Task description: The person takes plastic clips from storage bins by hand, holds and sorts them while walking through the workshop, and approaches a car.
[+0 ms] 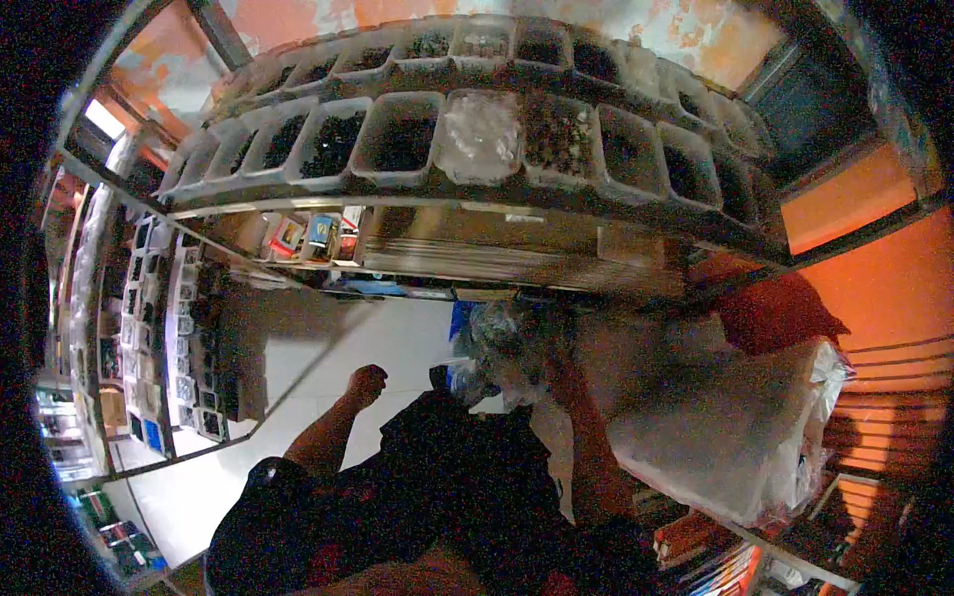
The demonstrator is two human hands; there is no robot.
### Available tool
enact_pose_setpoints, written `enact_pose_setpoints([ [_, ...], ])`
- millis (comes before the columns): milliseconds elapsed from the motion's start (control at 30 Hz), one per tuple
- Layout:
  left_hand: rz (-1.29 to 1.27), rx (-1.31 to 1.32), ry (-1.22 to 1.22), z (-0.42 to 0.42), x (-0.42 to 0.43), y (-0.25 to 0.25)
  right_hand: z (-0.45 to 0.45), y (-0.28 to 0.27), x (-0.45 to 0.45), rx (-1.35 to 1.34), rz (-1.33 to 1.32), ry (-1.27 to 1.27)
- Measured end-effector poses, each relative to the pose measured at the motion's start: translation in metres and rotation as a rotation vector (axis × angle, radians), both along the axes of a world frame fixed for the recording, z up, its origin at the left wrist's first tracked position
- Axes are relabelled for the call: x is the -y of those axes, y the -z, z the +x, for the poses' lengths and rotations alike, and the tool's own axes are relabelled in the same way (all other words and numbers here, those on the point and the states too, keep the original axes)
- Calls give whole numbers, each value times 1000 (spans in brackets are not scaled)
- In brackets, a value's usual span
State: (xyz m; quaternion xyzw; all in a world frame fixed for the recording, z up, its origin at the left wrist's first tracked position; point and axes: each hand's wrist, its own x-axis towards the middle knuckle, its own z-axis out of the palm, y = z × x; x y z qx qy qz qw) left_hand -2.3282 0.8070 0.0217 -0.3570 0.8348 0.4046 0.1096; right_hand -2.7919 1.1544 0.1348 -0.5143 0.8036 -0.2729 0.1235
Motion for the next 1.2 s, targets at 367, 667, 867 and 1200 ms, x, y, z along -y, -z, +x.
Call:
enact_pose_setpoints([
  [367,-228,133,187,49,17,-2,22,-347,278,-205,-443,7],
  [667,766,-65,-789,85,3,-9,28,-329,315,-276,-395,100],
  [867,844,-146,-711,69,28,-30,34,-326,322,-256,-466,172],
  [1200,1216,-452,-716,40,67,-29,31,-318,310,-333,-456,162],
])
